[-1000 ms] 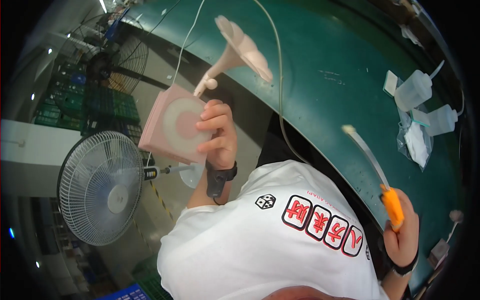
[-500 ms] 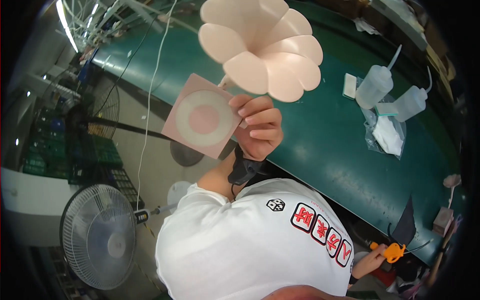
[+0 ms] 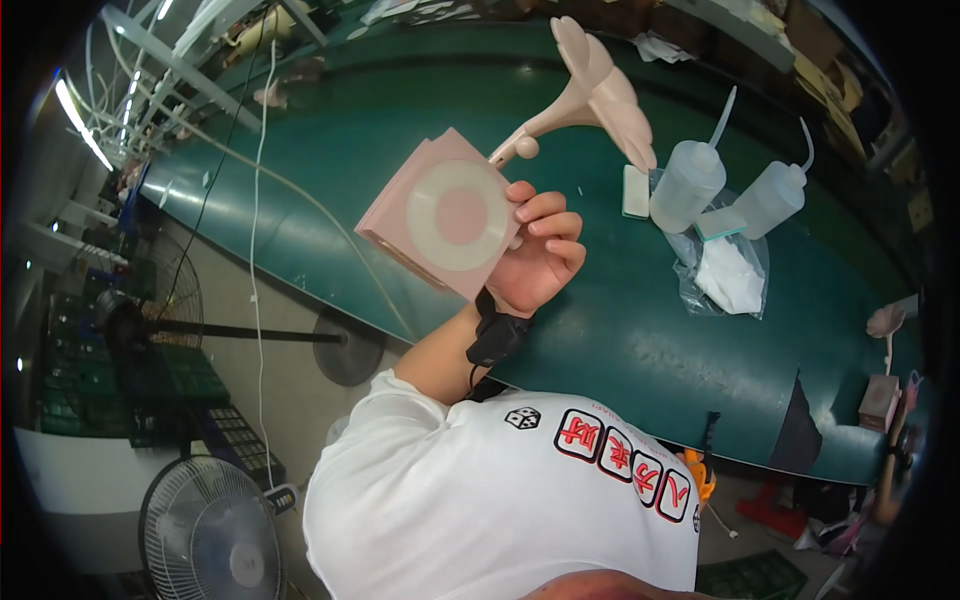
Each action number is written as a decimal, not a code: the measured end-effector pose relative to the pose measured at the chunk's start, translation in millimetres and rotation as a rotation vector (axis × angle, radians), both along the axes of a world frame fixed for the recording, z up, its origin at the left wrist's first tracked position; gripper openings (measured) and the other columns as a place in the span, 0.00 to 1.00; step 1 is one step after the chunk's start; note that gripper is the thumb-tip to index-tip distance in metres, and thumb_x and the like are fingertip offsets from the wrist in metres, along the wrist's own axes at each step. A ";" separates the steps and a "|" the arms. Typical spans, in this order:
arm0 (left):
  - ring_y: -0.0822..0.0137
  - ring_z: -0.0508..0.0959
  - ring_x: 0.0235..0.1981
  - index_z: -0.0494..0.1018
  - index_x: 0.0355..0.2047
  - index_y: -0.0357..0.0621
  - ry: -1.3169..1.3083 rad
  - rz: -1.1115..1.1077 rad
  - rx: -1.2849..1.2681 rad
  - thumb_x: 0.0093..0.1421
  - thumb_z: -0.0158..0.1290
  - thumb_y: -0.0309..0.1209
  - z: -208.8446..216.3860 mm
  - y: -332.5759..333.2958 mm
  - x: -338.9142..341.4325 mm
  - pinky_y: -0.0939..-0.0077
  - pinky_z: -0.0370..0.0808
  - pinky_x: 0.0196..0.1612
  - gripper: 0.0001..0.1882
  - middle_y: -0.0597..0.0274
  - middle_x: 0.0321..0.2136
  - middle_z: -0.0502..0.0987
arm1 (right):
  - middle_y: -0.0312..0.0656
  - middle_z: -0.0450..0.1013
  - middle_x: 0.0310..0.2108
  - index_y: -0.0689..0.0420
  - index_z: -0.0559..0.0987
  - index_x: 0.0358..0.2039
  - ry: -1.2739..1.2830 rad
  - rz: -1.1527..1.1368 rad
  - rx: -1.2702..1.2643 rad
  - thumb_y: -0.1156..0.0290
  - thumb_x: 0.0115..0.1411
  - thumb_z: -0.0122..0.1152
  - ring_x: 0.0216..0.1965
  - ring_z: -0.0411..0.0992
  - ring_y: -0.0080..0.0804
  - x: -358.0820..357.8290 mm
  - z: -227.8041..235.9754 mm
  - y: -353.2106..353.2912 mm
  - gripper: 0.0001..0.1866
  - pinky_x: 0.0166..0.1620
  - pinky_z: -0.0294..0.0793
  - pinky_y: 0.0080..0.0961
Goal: The person cleans a gramophone-shaped speaker by blowing air on it with a nozzle and wiping the base and horn with a cloth. They repeat these actions on a second speaker before applying liquid from a bottle to a fresh cloth.
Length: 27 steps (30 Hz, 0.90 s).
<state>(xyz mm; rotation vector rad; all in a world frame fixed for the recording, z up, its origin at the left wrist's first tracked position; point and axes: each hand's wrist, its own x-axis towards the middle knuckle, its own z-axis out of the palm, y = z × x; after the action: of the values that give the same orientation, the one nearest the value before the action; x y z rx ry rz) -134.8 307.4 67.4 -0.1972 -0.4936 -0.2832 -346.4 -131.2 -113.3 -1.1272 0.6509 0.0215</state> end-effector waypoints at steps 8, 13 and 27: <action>0.67 0.67 0.35 0.75 0.45 0.49 0.160 0.067 0.176 0.66 0.50 0.51 -29.3 10.0 11.7 0.68 0.71 0.35 0.20 0.66 0.33 0.68 | 0.40 0.76 0.37 0.60 0.79 0.43 0.120 0.538 -0.567 0.75 0.62 0.60 0.37 0.76 0.28 32.5 66.6 9.0 0.09 0.42 0.78 0.27; 0.67 0.65 0.33 0.75 0.43 0.46 0.146 0.044 0.293 0.64 0.50 0.54 -27.7 18.3 4.9 0.68 0.71 0.32 0.24 0.65 0.30 0.65 | 0.37 0.74 0.29 0.62 0.77 0.40 0.072 0.728 -0.943 0.80 0.55 0.63 0.31 0.72 0.23 37.8 94.9 -21.1 0.11 0.34 0.72 0.22; 0.67 0.67 0.37 0.75 0.50 0.43 -0.075 -0.190 -0.021 0.64 0.53 0.46 -42.9 8.0 8.6 0.67 0.81 0.31 0.23 0.61 0.36 0.61 | 0.43 0.67 0.52 0.60 0.71 0.50 -0.458 0.091 -1.172 0.75 0.65 0.56 0.56 0.64 0.34 84.1 297.1 -97.3 0.14 0.64 0.59 0.32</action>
<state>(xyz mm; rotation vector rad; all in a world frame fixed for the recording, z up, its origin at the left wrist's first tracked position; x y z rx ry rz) -126.2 315.4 24.5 -0.2549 -0.5534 -0.4722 -262.3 -228.5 183.8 -2.1923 0.1443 -0.5924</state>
